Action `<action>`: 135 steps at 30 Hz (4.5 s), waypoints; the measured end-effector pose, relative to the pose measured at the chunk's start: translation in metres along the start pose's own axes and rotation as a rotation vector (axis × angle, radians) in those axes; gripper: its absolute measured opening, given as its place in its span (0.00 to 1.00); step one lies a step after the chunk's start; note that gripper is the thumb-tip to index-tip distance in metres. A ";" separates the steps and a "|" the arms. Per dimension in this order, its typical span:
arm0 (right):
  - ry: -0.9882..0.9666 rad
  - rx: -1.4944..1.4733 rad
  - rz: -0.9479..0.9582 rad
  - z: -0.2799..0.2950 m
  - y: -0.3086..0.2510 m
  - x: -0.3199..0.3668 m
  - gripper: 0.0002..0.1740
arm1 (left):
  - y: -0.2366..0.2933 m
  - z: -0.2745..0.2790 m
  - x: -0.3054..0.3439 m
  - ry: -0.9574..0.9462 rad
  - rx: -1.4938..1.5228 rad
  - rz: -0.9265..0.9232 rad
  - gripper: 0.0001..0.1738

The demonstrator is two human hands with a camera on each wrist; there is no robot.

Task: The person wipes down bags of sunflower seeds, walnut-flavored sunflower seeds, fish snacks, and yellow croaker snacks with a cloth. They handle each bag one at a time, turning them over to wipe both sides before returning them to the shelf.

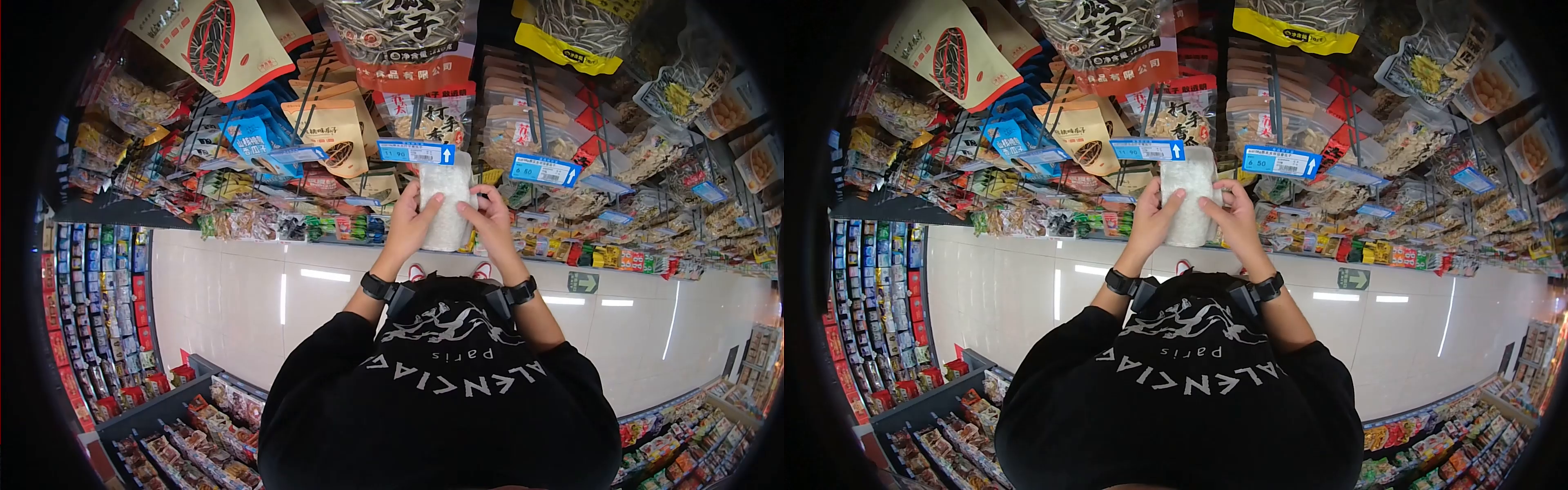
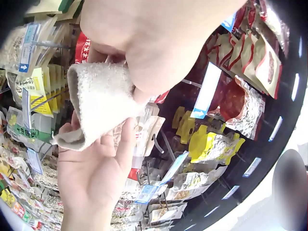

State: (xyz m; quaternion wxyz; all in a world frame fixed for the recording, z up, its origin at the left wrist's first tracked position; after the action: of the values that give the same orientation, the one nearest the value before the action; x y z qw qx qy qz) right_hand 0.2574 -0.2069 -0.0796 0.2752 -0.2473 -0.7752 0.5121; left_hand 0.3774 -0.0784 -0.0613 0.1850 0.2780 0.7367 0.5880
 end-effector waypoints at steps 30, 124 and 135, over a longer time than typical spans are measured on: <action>-0.151 -0.321 -0.281 0.001 0.010 0.014 0.17 | 0.014 -0.008 0.015 -0.065 0.106 -0.025 0.28; -0.029 1.168 1.095 -0.081 -0.015 0.242 0.34 | -0.001 0.061 0.203 -0.313 -0.296 -0.050 0.51; 0.309 0.910 0.945 -0.041 -0.012 0.326 0.24 | 0.003 0.044 0.333 -0.397 -0.271 0.057 0.52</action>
State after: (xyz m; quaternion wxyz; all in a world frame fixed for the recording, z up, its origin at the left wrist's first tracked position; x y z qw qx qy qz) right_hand 0.0473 0.0321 0.0013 0.2061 -0.4896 -0.2425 0.8118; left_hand 0.1454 0.1649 -0.0513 0.3451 0.3816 0.5922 0.6202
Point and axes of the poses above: each hand's wrist, its own x-axis away from the middle knuckle, its own z-axis out of the back of the hand, y = z × x, the point moved 3 cm from there along -x, towards the middle knuckle, and after that the axes turned 9 degrees about y, right-handed, at the moved point
